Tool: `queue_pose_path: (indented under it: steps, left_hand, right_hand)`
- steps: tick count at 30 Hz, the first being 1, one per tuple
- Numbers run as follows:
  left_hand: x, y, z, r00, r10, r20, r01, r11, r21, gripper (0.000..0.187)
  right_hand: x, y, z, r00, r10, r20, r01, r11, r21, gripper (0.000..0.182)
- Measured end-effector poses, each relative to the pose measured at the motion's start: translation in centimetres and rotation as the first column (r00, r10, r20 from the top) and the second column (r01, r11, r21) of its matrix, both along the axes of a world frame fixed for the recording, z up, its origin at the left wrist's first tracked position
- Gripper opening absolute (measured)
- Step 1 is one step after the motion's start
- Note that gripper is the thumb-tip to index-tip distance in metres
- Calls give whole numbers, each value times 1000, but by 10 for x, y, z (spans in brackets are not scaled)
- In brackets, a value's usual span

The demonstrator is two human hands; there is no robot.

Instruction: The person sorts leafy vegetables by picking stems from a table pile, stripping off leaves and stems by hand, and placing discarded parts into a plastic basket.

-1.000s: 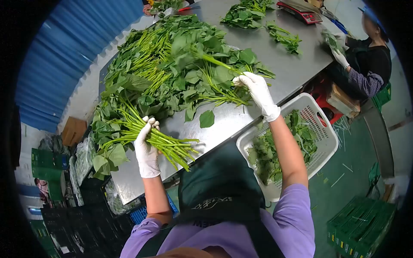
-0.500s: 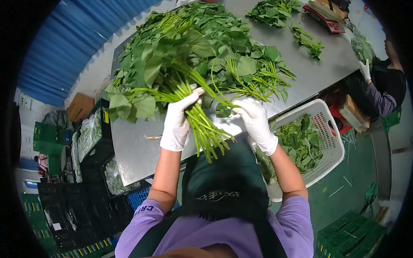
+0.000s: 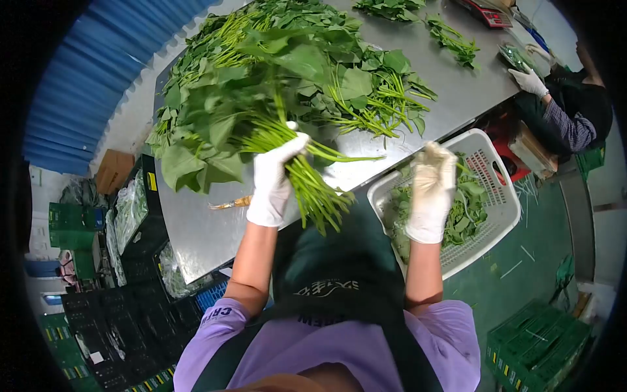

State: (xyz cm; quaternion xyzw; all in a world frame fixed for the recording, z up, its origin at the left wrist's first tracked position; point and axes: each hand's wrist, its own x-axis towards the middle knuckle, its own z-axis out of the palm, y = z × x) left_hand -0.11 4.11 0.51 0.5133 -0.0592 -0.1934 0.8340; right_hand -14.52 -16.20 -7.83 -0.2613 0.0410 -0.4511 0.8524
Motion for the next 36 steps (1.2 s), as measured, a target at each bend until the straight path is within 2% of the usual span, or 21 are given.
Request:
queue_pose_path:
  steps: [2,3,4,6,8,10,12,16,17,18,19,21,22,24,25,26,28,30,31,34,36]
  left_hand:
    - [5,10,10,996,57,-66,-60,997,-52,35]
    - [13,17,5,999,-20,-45,16,997,-72,37]
    - [8,19,15,995,-94,-38,94,996,-1,36]
    - [6,16,8,976,-217,8,214,970,114,34]
    - [-9,6,16,953,-303,-18,302,936,181,31]
    - [-13,0,10,942,-335,-21,331,919,215,30]
    - [-19,0,13,934,-345,-96,356,926,128,32]
    - [-17,3,5,963,-253,-92,263,958,113,38]
    - [-17,4,4,969,-227,-97,237,966,108,38]
    - [-17,5,3,974,-201,-103,211,972,101,38]
    - [-15,4,-1,991,-132,-24,133,988,76,36]
    - [-4,17,0,1000,-17,-22,17,999,36,36]
    - [5,26,-2,999,47,-18,-47,999,13,36]
    - [22,44,-10,996,85,-25,-86,995,-52,36]
    - [23,48,-10,998,68,-12,-69,992,-101,37]
    - [23,50,-11,996,82,-46,-87,990,-109,37]
    - [19,48,-9,987,111,-113,-125,985,-122,37]
    - [17,50,-11,987,70,-145,-90,986,-138,34]
    - [16,52,-11,985,68,-160,-90,986,-139,34]
    - [19,65,-18,976,55,-210,-89,984,-157,34]
    - [24,67,-20,968,78,-239,-116,982,-150,32]
  right_hand:
    - [-19,-46,-18,991,3,136,-38,965,260,32]
    - [-21,-43,-5,998,34,44,-44,966,256,40]
    - [-19,-38,2,982,189,24,-190,958,214,51]
    - [-11,-24,11,751,582,-311,-608,794,17,47]
    - [0,0,35,535,449,-715,-793,559,-242,40]
    - [13,22,63,415,509,-755,-887,411,-210,22]
    - [20,30,62,414,474,-777,-877,436,-201,17]
    - [22,50,51,602,380,-702,-715,647,-264,14]
    - [20,44,52,663,200,-722,-667,595,-448,13]
    - [14,47,62,712,241,-660,-571,746,-343,12]
    - [14,34,41,797,27,-604,-414,752,-513,15]
    - [8,-7,13,917,-53,-395,-102,927,-360,23]
    - [8,-23,15,974,16,-224,-12,1000,22,29]
    - [14,-41,18,962,208,-175,-201,978,55,41]
    - [22,-38,21,854,127,-504,-203,974,-98,45]
    - [27,-27,23,706,-2,-708,-338,878,-339,45]
    - [60,-20,1,656,-123,-745,-447,731,-515,35]
    - [93,-15,-20,579,-603,-548,-385,390,-837,28]
    - [108,-15,-23,501,-771,-392,-455,150,-878,25]
    - [133,-14,-26,500,-830,-247,-596,-123,-794,23]
    - [140,-16,-28,556,-801,-221,-436,-55,-898,20]
